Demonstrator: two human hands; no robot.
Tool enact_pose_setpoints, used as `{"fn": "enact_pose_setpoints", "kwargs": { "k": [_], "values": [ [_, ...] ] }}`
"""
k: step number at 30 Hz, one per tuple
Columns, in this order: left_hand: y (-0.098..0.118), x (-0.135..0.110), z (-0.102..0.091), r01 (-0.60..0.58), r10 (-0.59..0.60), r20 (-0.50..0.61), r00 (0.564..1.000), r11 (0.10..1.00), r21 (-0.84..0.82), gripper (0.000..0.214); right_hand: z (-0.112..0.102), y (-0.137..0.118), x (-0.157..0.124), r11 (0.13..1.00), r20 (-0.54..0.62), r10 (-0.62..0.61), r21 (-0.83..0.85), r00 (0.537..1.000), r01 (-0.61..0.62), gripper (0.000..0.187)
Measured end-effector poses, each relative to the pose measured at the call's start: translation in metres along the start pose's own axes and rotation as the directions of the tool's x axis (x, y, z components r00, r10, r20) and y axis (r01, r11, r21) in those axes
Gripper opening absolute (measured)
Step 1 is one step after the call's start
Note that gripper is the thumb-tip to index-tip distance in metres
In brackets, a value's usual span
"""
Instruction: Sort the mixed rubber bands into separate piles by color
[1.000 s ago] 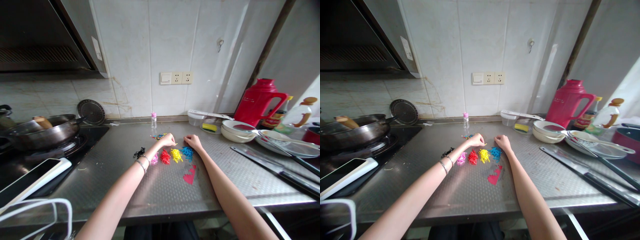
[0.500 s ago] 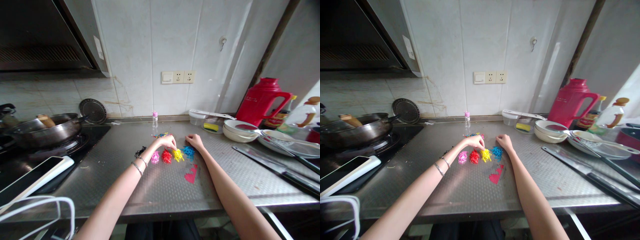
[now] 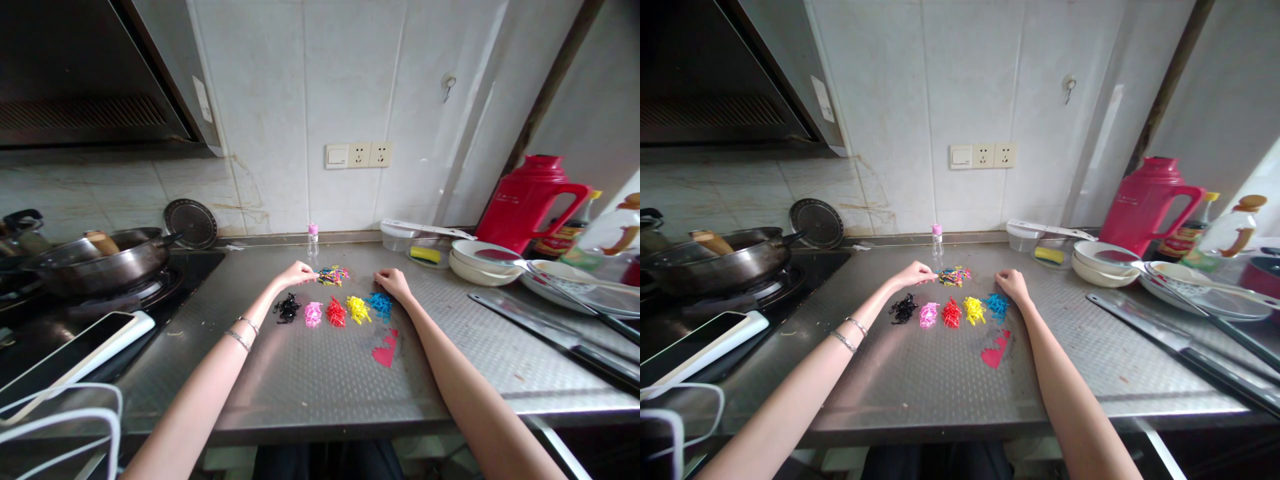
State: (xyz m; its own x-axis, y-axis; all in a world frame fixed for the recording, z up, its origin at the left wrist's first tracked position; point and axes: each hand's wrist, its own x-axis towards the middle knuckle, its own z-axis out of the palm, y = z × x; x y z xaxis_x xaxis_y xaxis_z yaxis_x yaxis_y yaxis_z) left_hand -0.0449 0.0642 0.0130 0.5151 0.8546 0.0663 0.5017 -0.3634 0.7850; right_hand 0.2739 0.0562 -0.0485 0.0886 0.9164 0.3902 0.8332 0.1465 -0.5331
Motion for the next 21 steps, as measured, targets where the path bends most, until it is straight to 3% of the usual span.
{"fn": "enact_pose_setpoints", "kwargs": {
  "k": [3, 8, 13, 21],
  "values": [
    [-0.021, -0.012, -0.013, 0.080, -0.091, -0.123, 0.988, 0.992, -0.095, 0.037, 0.001, 0.002, 0.001, 1.000, 0.005, -0.002, 0.000, 1.000, 0.002, 0.033],
    [-0.046, -0.025, -0.018, 0.098, -0.203, -0.309, 0.929, 0.941, -0.323, 0.036, 0.002, 0.004, 0.002, 1.000, 0.001, 0.006, 0.003, 1.000, -0.006, 0.032],
    [-0.057, -0.027, -0.014, 0.090, -0.250, -0.349, 0.903, 0.906, -0.415, 0.033, 0.003, 0.005, 0.003, 1.000, 0.000, 0.006, -0.012, 1.000, -0.006, 0.031],
    [-0.064, -0.026, -0.011, 0.107, -0.264, -0.372, 0.890, 0.914, -0.392, 0.033, 0.002, 0.002, 0.005, 0.999, 0.054, 0.048, 0.016, 0.997, -0.049, 0.031]
  ]
}}
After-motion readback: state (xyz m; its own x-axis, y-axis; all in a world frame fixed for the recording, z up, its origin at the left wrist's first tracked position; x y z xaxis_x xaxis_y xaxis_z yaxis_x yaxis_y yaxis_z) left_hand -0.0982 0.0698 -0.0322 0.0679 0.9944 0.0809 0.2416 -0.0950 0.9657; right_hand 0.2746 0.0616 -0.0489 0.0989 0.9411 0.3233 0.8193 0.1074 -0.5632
